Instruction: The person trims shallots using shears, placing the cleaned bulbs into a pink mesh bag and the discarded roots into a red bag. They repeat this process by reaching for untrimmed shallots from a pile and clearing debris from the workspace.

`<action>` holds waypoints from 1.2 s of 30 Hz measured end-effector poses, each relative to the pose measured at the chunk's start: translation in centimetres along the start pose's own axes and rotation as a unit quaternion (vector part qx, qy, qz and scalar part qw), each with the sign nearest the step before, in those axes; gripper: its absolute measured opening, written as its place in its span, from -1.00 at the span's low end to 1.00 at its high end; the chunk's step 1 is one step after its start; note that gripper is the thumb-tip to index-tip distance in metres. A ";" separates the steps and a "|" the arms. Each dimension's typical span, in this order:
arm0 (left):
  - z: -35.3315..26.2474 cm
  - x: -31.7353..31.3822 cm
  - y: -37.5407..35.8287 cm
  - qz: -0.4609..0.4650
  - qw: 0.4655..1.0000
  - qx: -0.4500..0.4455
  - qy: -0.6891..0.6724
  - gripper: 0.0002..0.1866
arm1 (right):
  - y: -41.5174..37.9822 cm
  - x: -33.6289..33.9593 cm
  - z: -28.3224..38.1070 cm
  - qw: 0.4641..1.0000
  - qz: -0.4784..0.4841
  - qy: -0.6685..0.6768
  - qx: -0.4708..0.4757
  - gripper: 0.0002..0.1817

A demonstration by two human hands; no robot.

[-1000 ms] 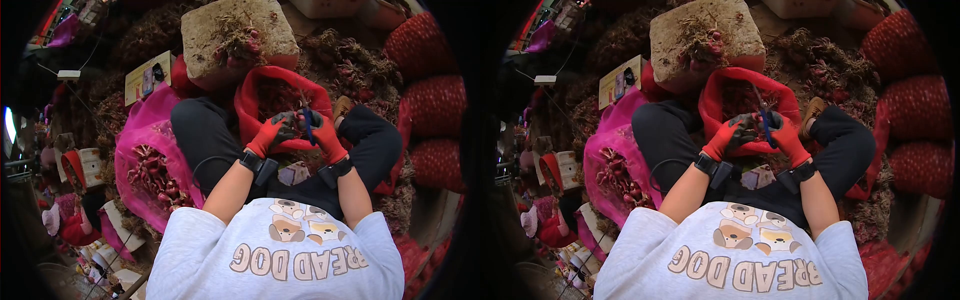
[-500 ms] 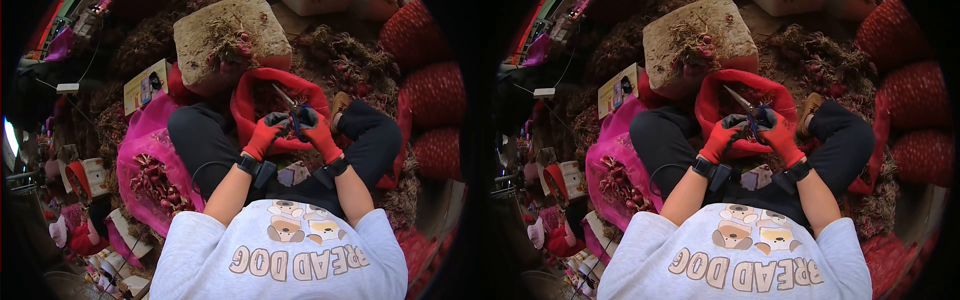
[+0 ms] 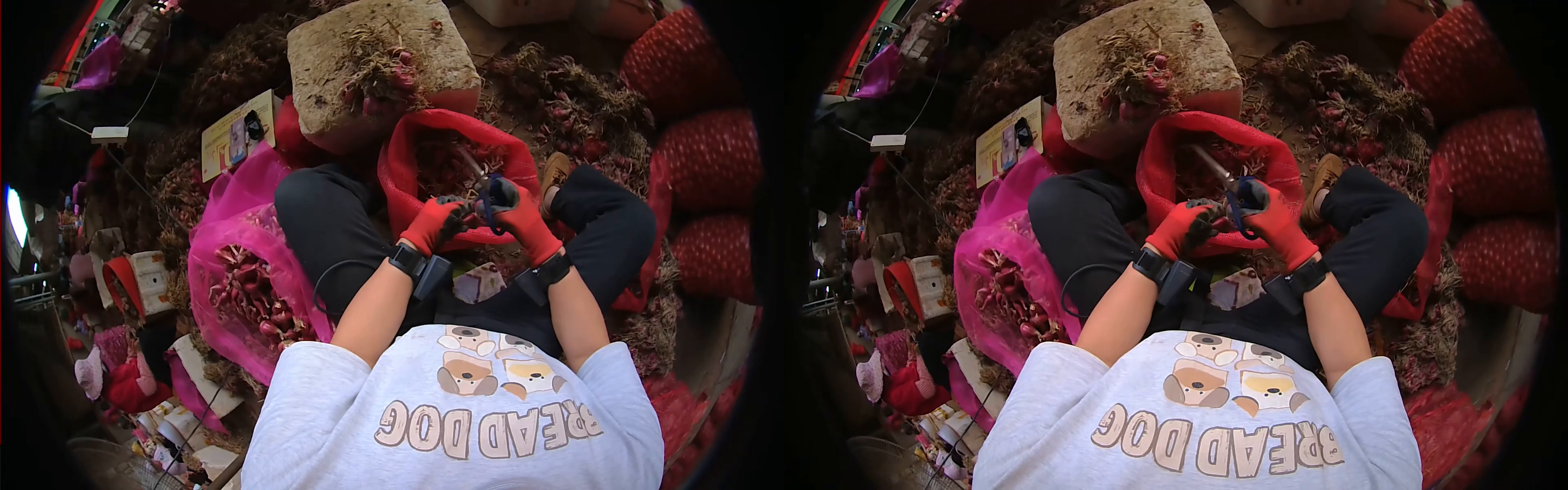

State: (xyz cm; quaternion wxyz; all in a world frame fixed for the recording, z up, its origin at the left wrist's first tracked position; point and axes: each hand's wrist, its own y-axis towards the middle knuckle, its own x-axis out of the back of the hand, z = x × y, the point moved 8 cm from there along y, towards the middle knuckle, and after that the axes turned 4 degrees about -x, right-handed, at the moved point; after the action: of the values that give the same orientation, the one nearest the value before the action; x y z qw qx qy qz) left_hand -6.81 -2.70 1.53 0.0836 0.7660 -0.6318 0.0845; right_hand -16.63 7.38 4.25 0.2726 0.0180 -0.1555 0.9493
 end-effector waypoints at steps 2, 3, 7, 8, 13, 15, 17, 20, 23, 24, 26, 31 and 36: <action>-1.7 0.0 -0.2 0.013 0.977 -0.113 0.182 -0.77 | -0.5 0.0 0.9 0.982 0.024 0.176 -0.056 -0.63; -3.0 0.4 -0.1 0.003 0.977 -0.096 0.189 -0.76 | -0.6 -0.2 0.9 0.961 0.034 0.263 -0.083 -0.62; -2.2 0.7 0.2 -0.023 0.987 0.003 0.158 -0.71 | 0.1 0.3 -0.7 0.939 0.036 0.339 -0.054 -0.62; 0.0 0.2 0.3 -0.039 0.998 0.052 -0.002 -0.71 | 0.1 0.4 -0.9 0.940 0.030 0.336 -0.054 -0.63; -6.0 -0.6 0.3 0.031 0.970 -0.195 0.141 -0.74 | 0.1 0.9 -1.9 0.951 -0.019 0.306 -0.051 -0.63; -3.4 -0.8 -0.2 -0.006 0.985 -0.127 0.116 -0.74 | 0.4 1.2 -2.6 0.966 -0.040 0.254 -0.033 -0.63; 1.0 -1.6 -0.5 -0.026 0.996 -0.024 -0.082 -0.73 | 0.3 1.0 -2.3 0.968 -0.036 0.245 -0.026 -0.62; 4.2 -4.1 -0.5 -0.003 0.822 0.111 -0.558 -0.71 | -0.4 -0.6 0.2 0.948 0.017 0.314 -0.041 -0.60; 0.8 -3.7 0.9 -0.011 0.662 0.131 -0.738 -0.69 | -0.5 -0.9 1.7 0.902 0.071 0.424 -0.035 -0.59; 0.8 -3.0 0.6 -0.072 0.693 0.157 -0.700 -0.68 | -0.4 -0.4 2.4 0.880 0.081 0.468 -0.009 -0.60; -2.5 -1.5 1.0 -0.067 0.727 0.135 -0.670 -0.67 | -0.4 0.9 3.9 0.832 0.063 0.551 0.012 -0.61; -4.5 -0.1 1.1 0.014 0.636 0.060 -0.769 -0.71 | 0.7 2.2 3.1 0.825 0.077 0.559 0.041 -0.59; -4.5 -0.3 0.9 -0.028 0.704 0.120 -0.699 -0.57 | -0.3 -0.4 5.9 0.933 0.082 0.351 0.015 -0.60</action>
State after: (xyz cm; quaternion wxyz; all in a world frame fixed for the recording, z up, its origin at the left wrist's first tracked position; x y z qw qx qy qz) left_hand -7.82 -1.50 5.86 -0.4723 0.6261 -0.4721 -0.4026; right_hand -16.48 5.63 9.86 0.2307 -0.3247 -0.0368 0.9165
